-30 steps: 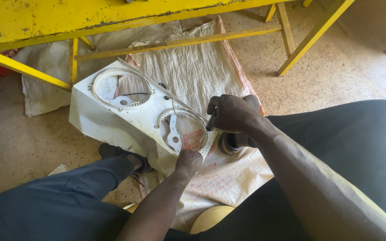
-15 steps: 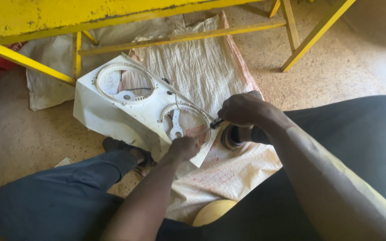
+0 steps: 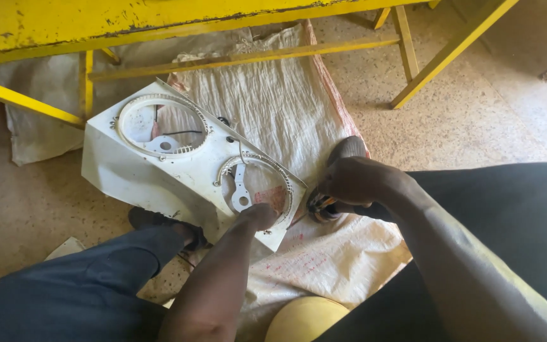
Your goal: Removing screws from a white plastic appliance housing using a manual screwdriver while sitting on the floor.
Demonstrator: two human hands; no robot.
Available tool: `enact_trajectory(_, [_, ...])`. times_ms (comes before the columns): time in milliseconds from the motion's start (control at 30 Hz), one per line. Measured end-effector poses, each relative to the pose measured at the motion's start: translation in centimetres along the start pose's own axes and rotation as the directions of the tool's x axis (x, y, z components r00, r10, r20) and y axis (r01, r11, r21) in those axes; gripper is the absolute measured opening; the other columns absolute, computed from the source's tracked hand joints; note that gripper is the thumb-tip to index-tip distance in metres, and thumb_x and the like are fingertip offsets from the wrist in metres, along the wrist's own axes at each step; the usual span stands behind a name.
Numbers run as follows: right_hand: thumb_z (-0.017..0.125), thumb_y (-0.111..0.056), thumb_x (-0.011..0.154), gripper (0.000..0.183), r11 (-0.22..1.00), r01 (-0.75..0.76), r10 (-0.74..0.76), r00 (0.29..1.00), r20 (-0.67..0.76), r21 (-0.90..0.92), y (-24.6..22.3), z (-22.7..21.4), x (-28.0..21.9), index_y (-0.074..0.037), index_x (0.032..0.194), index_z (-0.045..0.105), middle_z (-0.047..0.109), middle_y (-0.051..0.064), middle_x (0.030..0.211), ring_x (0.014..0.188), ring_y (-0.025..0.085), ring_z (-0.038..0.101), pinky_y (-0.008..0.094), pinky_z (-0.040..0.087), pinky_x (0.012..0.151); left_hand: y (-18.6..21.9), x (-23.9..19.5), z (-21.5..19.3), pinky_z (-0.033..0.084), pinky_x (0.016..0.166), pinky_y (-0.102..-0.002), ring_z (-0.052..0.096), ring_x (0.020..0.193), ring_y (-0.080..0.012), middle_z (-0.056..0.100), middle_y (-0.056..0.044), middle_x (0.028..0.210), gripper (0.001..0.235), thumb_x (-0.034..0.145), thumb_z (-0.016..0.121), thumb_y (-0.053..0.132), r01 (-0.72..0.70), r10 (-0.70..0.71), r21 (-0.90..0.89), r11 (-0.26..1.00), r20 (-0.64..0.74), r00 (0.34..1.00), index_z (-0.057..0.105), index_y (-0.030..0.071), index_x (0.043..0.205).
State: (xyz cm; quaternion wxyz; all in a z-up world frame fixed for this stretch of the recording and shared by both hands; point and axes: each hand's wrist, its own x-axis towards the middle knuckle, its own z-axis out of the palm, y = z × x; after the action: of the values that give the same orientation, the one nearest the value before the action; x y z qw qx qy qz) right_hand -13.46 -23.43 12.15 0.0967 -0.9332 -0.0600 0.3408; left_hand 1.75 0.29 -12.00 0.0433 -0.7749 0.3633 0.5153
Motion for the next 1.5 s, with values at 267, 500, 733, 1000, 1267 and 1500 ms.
enact_trajectory(267, [0.067, -0.041, 0.096, 0.034, 0.849, -0.299, 0.260, 0.954, 0.148, 0.436, -2.0, -2.9, -0.2, -0.017, 0.114, 0.083, 0.081, 0.014, 0.113, 0.117, 0.035, 0.074, 0.049, 0.059, 0.100, -2.5, 8.1, 4.9, 0.050, 0.113, -0.054, 0.062, 0.139, -0.0375, 0.068, -0.022, 0.143, 0.058, 0.109, 0.039, 0.043, -0.002, 0.006, -0.026, 1.000, 0.134, 0.991, 0.071, 0.005, 0.139])
enact_trajectory(500, [0.058, -0.059, 0.092, 0.050, 0.694, -0.441, 0.385, 0.895, 0.225, 0.569, -1.7, -2.0, 0.9, -0.019, 0.105, 0.086, 0.083, 0.012, 0.099, 0.112, 0.032, 0.077, 0.046, 0.059, 0.100, -4.4, 11.8, 5.9, 0.056, 0.097, -0.051, 0.070, 0.124, -0.0403, 0.074, -0.023, 0.128, 0.053, 0.105, 0.050, 0.043, -0.029, 0.037, -0.055, 0.998, 0.139, 0.990, 0.076, 0.003, 0.128])
enact_trajectory(733, [0.059, -0.053, 0.093, 0.049, 0.723, -0.408, 0.363, 0.911, 0.196, 0.557, -3.6, -2.7, 0.4, -0.014, 0.111, 0.084, 0.081, 0.020, 0.108, 0.116, 0.038, 0.075, 0.049, 0.058, 0.100, -4.4, 9.8, 4.9, 0.052, 0.108, -0.055, 0.063, 0.134, -0.0474, 0.073, -0.024, 0.135, 0.047, 0.083, 0.077, 0.022, -0.045, 0.064, -0.137, 0.990, 0.138, 0.988, 0.080, 0.006, 0.127])
enact_trajectory(1000, [0.074, -0.017, 0.095, 0.020, 0.989, 0.145, -0.147, 0.987, -0.071, -0.043, -2.5, -0.3, 1.8, -0.027, 0.111, 0.083, 0.076, -0.005, 0.112, 0.099, 0.020, 0.072, 0.041, 0.060, 0.099, -1.4, 4.6, 2.7, 0.051, 0.112, -0.055, 0.058, 0.142, -0.0406, 0.066, -0.016, 0.149, 0.068, 0.081, 0.079, 0.029, -0.038, 0.028, 0.088, 0.995, 0.115, 0.993, 0.069, 0.021, 0.148])
enact_trajectory(1267, [0.074, -0.018, 0.094, 0.013, 0.965, 0.207, -0.225, 0.968, -0.110, -0.158, -1.5, 1.9, 2.4, -0.022, 0.106, 0.080, 0.078, -0.002, 0.107, 0.095, 0.020, 0.074, 0.038, 0.061, 0.095, -2.1, 3.0, 2.7, 0.050, 0.109, -0.055, 0.062, 0.135, -0.0411, 0.067, -0.019, 0.140, 0.063, 0.082, 0.078, 0.016, -0.032, 0.026, 0.045, 0.998, 0.124, 0.992, 0.067, 0.018, 0.144])
enact_trajectory(1500, [0.062, -0.059, 0.095, 0.046, 0.748, -0.427, 0.505, 0.863, -0.019, 0.508, -3.2, -5.1, 1.1, -0.022, 0.109, 0.085, 0.081, 0.013, 0.096, 0.109, 0.031, 0.078, 0.044, 0.054, 0.105, 1.4, -5.7, -1.2, 0.055, 0.105, -0.053, 0.074, 0.115, -0.0383, 0.079, -0.014, 0.115, 0.015, 0.096, 0.066, 0.018, -0.229, 0.236, 0.174, 0.958, -0.019, 0.972, 0.079, 0.014, 0.103])
